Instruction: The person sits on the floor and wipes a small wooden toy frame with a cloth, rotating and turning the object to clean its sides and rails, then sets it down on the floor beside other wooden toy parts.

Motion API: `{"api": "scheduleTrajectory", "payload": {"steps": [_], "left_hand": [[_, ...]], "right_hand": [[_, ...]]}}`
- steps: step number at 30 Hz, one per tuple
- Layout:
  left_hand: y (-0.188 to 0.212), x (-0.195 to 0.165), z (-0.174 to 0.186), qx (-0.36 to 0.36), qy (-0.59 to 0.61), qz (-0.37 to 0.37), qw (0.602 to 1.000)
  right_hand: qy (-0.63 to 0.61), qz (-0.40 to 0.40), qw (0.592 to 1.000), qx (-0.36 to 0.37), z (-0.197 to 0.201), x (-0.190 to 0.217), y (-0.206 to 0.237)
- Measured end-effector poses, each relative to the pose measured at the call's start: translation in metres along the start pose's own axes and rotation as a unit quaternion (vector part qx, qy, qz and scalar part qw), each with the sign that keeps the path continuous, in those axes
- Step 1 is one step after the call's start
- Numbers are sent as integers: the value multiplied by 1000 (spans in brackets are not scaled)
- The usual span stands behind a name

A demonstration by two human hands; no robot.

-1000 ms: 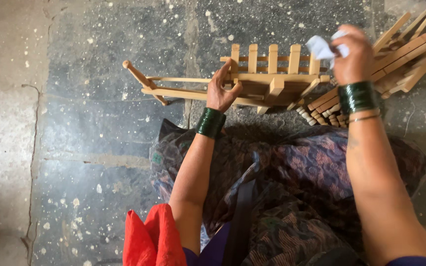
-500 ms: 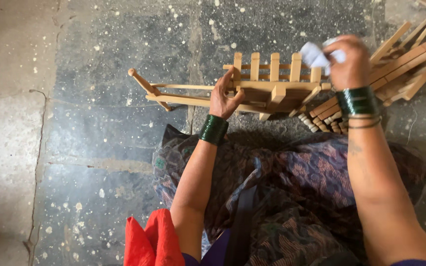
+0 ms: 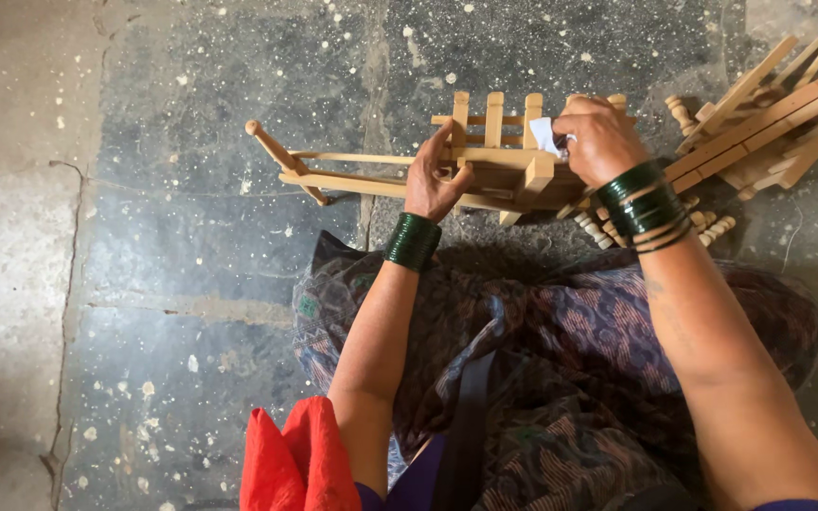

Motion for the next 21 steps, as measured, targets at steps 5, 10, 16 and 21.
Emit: {"api": "scheduleTrajectory", "payload": {"steps": [5, 10, 16, 21], "left_hand": [[-2, -5, -2, -4, 7, -34, 999], [-4, -2, -7, 11, 33, 2, 999], [-3, -8, -6, -1, 32, -27, 999], [-4, -3, -10, 12, 44, 13, 999]], "right_hand": [[-43, -47, 998, 26, 8, -16, -2], [-79, 28, 990, -112, 25, 6, -18], [-34, -34, 993, 108, -33, 21, -45], [1, -47, 997, 53, -27, 33, -59]]}}
Point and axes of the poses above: each hand's wrist, its own y-axis away from the middle knuckle, its own z-axis out of the back of the hand, x = y × z, the point moved 9 cm from there along -y, towards the middle knuckle, and after that the axes turned 7 degrees about x, right-handed, at the moved point
